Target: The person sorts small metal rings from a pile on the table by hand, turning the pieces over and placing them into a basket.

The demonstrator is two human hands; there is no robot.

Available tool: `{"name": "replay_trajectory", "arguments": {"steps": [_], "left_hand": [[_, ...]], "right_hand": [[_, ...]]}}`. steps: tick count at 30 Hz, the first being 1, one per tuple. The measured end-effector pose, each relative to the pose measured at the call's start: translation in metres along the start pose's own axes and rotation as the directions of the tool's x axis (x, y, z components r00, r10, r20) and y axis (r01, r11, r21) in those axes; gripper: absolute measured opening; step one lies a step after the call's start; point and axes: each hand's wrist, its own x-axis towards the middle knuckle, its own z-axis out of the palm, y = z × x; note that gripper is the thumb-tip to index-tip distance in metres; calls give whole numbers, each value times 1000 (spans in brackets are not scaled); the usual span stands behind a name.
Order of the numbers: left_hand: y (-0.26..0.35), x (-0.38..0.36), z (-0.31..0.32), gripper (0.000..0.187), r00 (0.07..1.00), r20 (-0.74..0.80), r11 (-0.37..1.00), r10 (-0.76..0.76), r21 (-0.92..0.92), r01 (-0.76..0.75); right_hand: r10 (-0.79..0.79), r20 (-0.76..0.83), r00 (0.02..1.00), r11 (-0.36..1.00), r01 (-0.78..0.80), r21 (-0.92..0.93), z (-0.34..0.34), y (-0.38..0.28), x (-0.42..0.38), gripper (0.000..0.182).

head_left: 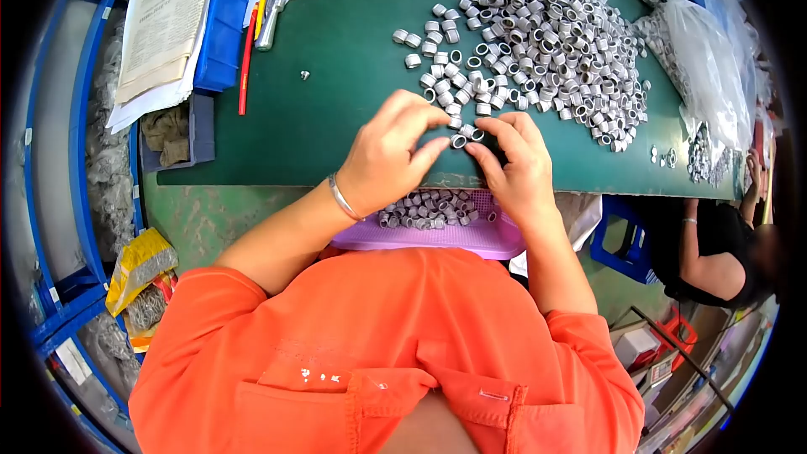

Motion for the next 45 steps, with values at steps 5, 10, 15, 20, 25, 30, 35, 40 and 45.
{"name": "replay_trajectory", "arguments": {"steps": [5, 10, 15, 20, 25, 30, 35, 40, 45], "left_hand": [[7, -4, 9, 24, 997, 77, 996, -11, -92, 18], [12, -3, 10, 24, 990, 121, 977, -72, -189, 94], [12, -5, 10, 17, 987, 116, 930, -109, -340, 143], [10, -7, 6, 15, 989, 130, 956, -70, -274, 104], [18, -7, 5, 15, 985, 130, 952, -111, -269, 143], [16, -17, 13, 13, 917, 213, 600, -337, -703, 383], [16, -14, 2, 13, 686, 520, 271, -508, -660, 701], [18, -20, 5, 20, 783, 440, 384, -439, -696, 606], [20, -20, 8, 21, 820, 386, 494, -422, -661, 565]], "right_hand": [[127, -4, 992, 973, -124, 196, -3, -2, -5, 24], [253, 83, 964, 712, -244, 659, 0, -6, -15, 25], [335, 211, 918, 427, -348, 835, -2, -10, -19, 23], [331, 371, 867, 177, -444, 878, -1, -11, -21, 18], [308, 433, 847, 108, -483, 869, -1, -7, -24, 21], [309, 454, 836, 177, -520, 836, -6, -14, -24, 25], [277, 311, 909, 331, -394, 857, -3, -19, -27, 27], [351, 346, 870, 298, -454, 840, -5, -22, -23, 20], [351, 471, 809, 217, -560, 800, -10, -22, -23, 16]]}}
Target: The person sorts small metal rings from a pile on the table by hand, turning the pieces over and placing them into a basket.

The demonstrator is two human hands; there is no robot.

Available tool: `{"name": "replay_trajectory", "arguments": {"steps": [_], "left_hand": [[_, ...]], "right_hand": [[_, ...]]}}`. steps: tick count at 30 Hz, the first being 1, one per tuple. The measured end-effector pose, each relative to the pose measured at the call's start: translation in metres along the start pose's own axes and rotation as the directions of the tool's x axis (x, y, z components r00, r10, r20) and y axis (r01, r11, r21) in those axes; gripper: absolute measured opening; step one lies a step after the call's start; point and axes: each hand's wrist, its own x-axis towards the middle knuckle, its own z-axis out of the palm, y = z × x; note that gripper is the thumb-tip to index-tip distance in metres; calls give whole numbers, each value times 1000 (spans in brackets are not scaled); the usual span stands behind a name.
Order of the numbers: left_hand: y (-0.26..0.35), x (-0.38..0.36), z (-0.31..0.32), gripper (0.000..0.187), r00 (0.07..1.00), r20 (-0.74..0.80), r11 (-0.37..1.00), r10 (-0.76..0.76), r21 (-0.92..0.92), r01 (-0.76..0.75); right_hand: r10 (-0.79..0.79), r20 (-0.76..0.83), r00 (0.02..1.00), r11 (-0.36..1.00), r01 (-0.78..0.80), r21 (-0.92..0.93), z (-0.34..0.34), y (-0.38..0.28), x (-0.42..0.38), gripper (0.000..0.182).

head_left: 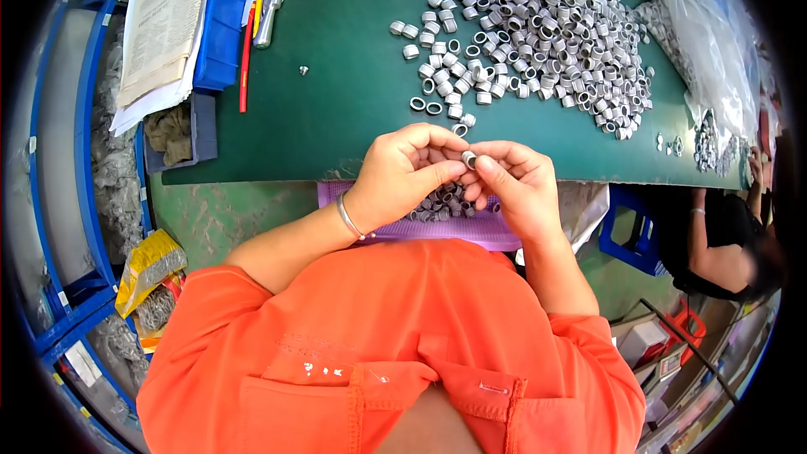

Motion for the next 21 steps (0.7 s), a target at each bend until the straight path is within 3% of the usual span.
{"name": "replay_trajectory", "arguments": {"steps": [2, 4, 8, 10, 11, 12, 13, 14, 16, 18, 20, 21], "left_hand": [[-1, 0, 0, 20, 1000, 7, 999, 24, -23, -24], [-2, -1, 1, 16, 992, 29, 984, 121, 128, -123], [1, -3, -2, 12, 987, 43, 960, 153, 232, -158], [7, -4, -9, 12, 982, 164, 918, 98, 367, -153], [16, -5, -14, 13, 964, 259, 827, 66, 526, -198], [17, -5, -16, 13, 964, 256, 828, 65, 526, -196], [17, -5, -18, 14, 973, 225, 794, 58, 580, -181], [17, -5, -19, 14, 980, 192, 757, 52, 632, -164], [16, -3, -21, 13, 986, 147, 776, 78, 612, -152], [16, 0, -20, 13, 987, 81, 784, 141, 599, -162], [18, 1, -20, 13, 985, 70, 777, 158, 607, -168], [18, 0, -20, 13, 985, 43, 790, 166, 592, -159]], "right_hand": [[26, -9, 1000, 999, -25, 25, -1, 0, 0, 15], [68, 31, 997, 992, -71, 107, -4, -1, -1, 14], [113, 21, 993, 989, -114, 93, -2, -1, -3, 14], [143, 13, 990, 981, -140, -133, -1, -4, -5, 14], [139, -36, 990, 938, -143, -315, 3, -6, -7, 7], [141, -34, 989, 938, -144, -315, 2, -4, -4, 7], [-220, 27, 975, 763, 189, -618, 1, 0, 1, 6], [-510, 201, 836, 394, 435, -809, 0, 2, 5, 8], [-560, 170, 811, 421, 456, -784, 7, 4, 16, 16], [-617, 283, 735, 152, 464, -873, 7, 9, 27, 21], [-607, 280, 744, 156, 456, -876, 5, 11, 27, 25], [-599, 212, 772, 312, 469, -827, 2, 14, 27, 25]]}}
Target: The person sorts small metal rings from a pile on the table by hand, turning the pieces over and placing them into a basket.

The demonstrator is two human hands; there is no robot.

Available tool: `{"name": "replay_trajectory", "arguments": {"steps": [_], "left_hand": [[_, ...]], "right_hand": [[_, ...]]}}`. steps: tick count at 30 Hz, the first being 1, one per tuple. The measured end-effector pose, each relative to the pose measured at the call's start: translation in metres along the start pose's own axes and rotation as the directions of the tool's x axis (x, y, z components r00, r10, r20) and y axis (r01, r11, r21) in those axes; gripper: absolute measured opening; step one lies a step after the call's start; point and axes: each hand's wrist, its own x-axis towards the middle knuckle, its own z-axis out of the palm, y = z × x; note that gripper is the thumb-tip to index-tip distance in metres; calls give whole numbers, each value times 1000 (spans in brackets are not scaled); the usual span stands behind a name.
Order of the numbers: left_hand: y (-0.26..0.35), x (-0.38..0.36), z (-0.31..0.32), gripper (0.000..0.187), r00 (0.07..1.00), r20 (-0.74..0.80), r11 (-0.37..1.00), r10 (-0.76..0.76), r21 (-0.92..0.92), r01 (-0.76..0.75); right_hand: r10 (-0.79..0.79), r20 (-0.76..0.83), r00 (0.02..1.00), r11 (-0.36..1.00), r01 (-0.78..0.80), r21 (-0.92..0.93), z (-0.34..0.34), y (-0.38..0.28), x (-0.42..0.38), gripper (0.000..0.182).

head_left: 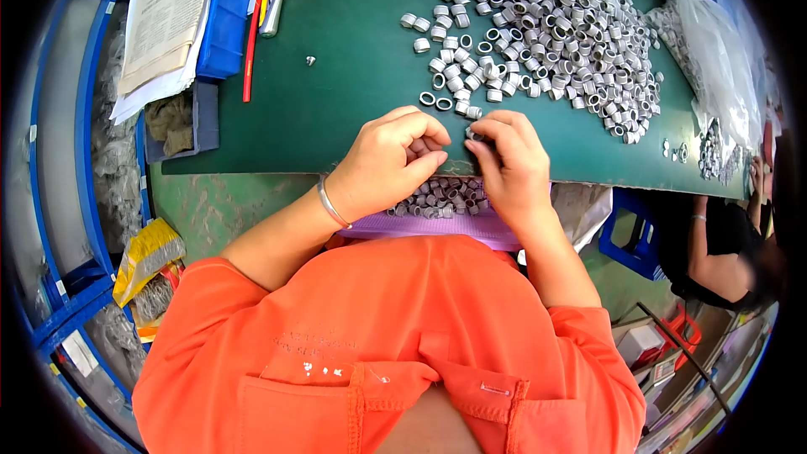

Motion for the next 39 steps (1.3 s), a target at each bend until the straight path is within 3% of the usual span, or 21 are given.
{"name": "replay_trajectory", "arguments": {"steps": [1, 2, 3, 5, 10, 18, 20, 21, 22, 23, 24, 25, 26, 27, 28, 29, 30, 31, 33, 36, 39], "left_hand": [[-1, -1, 0, 14, 1000, -24, 1000, -12, -20, 11], [-1, -1, 3, 14, 1000, -25, 1000, -15, -21, 14], [-2, -1, 6, 14, 998, -59, 998, 6, -60, -10], [0, -1, 9, 14, 996, -88, 994, 25, -102, -34], [5, 0, 9, 13, 991, -56, 989, 118, -79, -123], [17, -4, 5, 11, 991, -36, 986, 129, -99, -132], [31, -10, 3, 10, 988, 153, 893, 27, -447, 44], [51, -12, -1, 10, 925, 379, 686, -14, -669, 284], [54, -8, -4, 12, 814, 542, 835, 210, -532, 139], [83, -11, -7, 15, 648, 746, 565, 154, -604, 562], [91, -10, 0, 24, 499, 804, 588, 324, -585, 559], [107, -14, 3, 25, 536, 765, 525, 356, -639, 562], [122, -20, 10, 30, 570, 725, 458, 387, -688, 564], [131, -25, 25, 26, 521, 731, 353, 441, -675, 648], [138, -23, 19, 34, 519, 693, 304, 500, -702, 644], [147, -23, 14, 39, 517, 672, 273, 531, -713, 646], [157, -22, 9, 45, 514, 650, 241, 560, -722, 649], [166, -26, 8, 46, 580, 645, 242, 498, -745, 621], [166, -26, 12, 49, 651, 624, 232, 432, -775, 588], [155, -16, 15, 50, 482, 707, 211, 518, -651, 729], [152, -11, 9, 50, 528, 663, 376, 530, -742, 555]], "right_hand": [[77, -5, 997, 986, -75, 147, 0, 1, -3, 25], [257, 73, 964, 880, -265, 395, -1, 1, -7, 20], [259, 76, 963, 879, -268, 394, -4, -3, -7, 20], [463, 352, 813, 384, -542, 747, -12, -10, -6, 18], [447, 477, 757, 193, -603, 774, -16, -5, -12, 17], [400, 538, 742, 87, -615, 783, -20, -7, -13, 17], [392, 552, 735, 60, -620, 783, -22, -8, -15, 17], [404, 542, 737, 50, -609, 792, -23, -9, -16, 16], [408, 534, 741, 42, -599, 800, -23, -10, -15, 15], [450, 557, 698, 83, -654, 752, -24, -7, -18, 13], [444, 569, 692, 145, -682, 717, -25, -6, -18, 12], [442, 579, 685, 204, -705, 679, -26, -6, -18, 11], [482, 561, 673, 352, -735, 580, -27, -9, -18, 10], [481, 566, 670, 353, -739, 574, -25, -9, -18, 10], [418, 332, 846, 731, -530, 429, -21, -8, -18, 10], [233, 132, 963, 956, -252, 150, -17, -8, -18, 10], [136, 48, 990, 989, -138, 48, -16, -13, -9, 12], [143, 53, 988, 988, -145, 43, -10, -13, -4, 12], [39, -76, 996, 989, -49, -142, 0, -10, 6, 14], [65, -7, 998, 996, -65, -66, 1, 3, 8, 19], [-31, 31, 999, 991, 35, -131, -3, 4, 10, 21]]}}
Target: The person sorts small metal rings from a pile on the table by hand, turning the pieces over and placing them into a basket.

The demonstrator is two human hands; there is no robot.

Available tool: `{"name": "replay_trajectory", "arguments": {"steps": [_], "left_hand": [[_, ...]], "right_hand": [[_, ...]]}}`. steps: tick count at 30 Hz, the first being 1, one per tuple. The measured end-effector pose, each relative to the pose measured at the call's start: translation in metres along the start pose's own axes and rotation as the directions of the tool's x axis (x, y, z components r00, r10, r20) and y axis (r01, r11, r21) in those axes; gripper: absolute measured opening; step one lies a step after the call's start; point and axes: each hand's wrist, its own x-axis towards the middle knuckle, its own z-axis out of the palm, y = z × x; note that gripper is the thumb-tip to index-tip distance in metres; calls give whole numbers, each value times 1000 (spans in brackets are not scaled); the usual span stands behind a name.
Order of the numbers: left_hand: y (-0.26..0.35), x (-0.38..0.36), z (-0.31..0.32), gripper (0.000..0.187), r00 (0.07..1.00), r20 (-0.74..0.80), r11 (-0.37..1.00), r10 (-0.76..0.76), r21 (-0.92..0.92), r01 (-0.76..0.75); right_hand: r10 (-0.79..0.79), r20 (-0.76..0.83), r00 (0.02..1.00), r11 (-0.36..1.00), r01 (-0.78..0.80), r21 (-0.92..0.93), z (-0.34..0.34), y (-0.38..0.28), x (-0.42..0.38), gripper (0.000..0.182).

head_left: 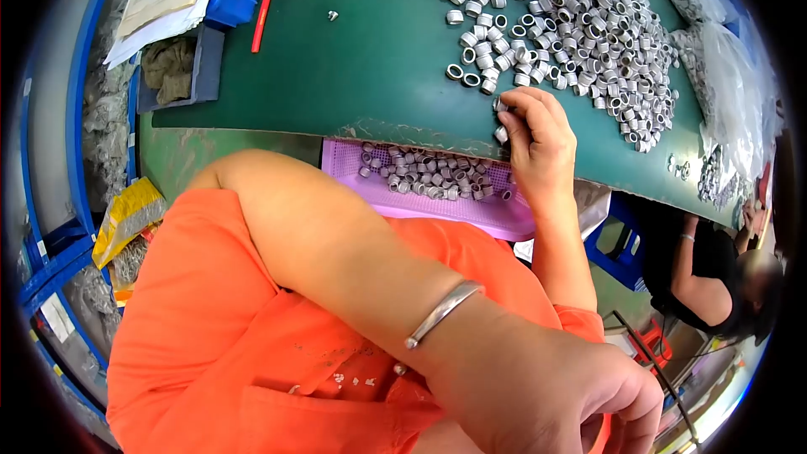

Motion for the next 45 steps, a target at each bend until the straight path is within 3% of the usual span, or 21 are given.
{"name": "replay_trajectory", "arguments": {"steps": [4, 5, 7, 8, 10, 12, 17, 21, 23, 24, 27, 28, 31, 33, 36, 37, 38, 39, 42, 43, 45], "left_hand": [[2, 11, -23, 51, 907, 363, 881, -214, -329, 340], [3, 10, -20, 51, 906, 365, 876, -215, -337, 344], [6, 4, -7, 52, 947, 245, 941, -207, -215, 261], [6, 3, -4, 53, 963, 188, 965, -192, -144, 220], [2, 1, -4, 53, 985, 153, 996, -75, -29, 80], [-8, 1, -7, 53, 983, 181, 1000, 29, 5, -31], [-32, 5, -6, 48, 967, 228, 913, 116, -407, -13], [-54, 14, 4, 45, 945, 182, 855, 273, -496, -152], [-55, 14, 1, 46, 953, 189, 895, 235, -424, -137], [-48, 13, 0, 47, 957, 187, 908, 222, -398, -133], [-26, 6, -10, 46, 961, 274, 919, -33, -370, 137], [-22, 4, -8, 46, 962, 273, 931, -4, -351, 104], [-8, 7, -18, 44, 939, 342, 928, -35, -337, 157], [-2, 7, -14, 44, 908, 408, 909, -89, -341, 242], [6, -7, 3, 46, 968, 227, 983, -103, -127, 135], [6, -11, 8, 48, 990, 136, 999, -44, -23, 47], [5, -9, 5, 49, 995, 95, 999, -8, 31, 5], [4, -8, 3, 49, 998, 54, 996, 27, 89, -32], [7, 10, -18, 52, 900, 425, 924, -99, -296, 242], [29, 14, -11, 52, 882, 377, 929, -284, -118, 349], [28, 15, -11, 51, 843, 299, 890, -448, 58, 453]], "right_hand": [[-21, -30, 999, 999, 22, 43, -2, 4, -2, 20], [230, 24, 973, 935, -228, 271, -5, 1, -5, 19], [510, 295, 808, 501, -558, 662, -14, -5, -7, 17], [512, 294, 807, 502, -559, 660, -17, -4, -8, 17], [465, 451, 762, 126, -561, 818, -22, -1, -8, 17], [425, 475, 770, 50, -544, 838, -23, 3, -10, 17], [324, 559, 763, -161, -538, 827, -27, 8, -12, 16], [347, 552, 758, -126, -546, 829, -30, 5, -16, 13], [532, 297, 793, 647, -606, 462, -25, -6, -17, 11], [220, 176, 960, 941, -256, 219, -22, -4, -14, 11], [122, 283, 951, 962, -184, 203, -22, -15, -12, 11], [120, 285, 951, 961, -183, 206, -21, -17, -10, 11], [154, 122, 980, 972, -173, 161, -8, -23, 3, 18], [-14, -7, 1000, 1000, 15, 24, 11, -10, 12, 24], [-61, -40, 997, 997, 59, -41, 20, 1, 12, 23], [109, -43, 993, 978, -99, 184, 19, 1, 8, 22], [274, -9, 962, 884, -248, 396, 18, 0, 4, 20], [455, 130, 881, 625, -421, 658, 9, -10, 6, 19], [484, 306, 820, 378, -512, 772, -5, -6, 4, 19], [487, 304, 819, 383, -513, 768, -7, -5, 3, 19], [437, 403, 804, 126, -498, 858, -10, -2, 0, 15]]}}
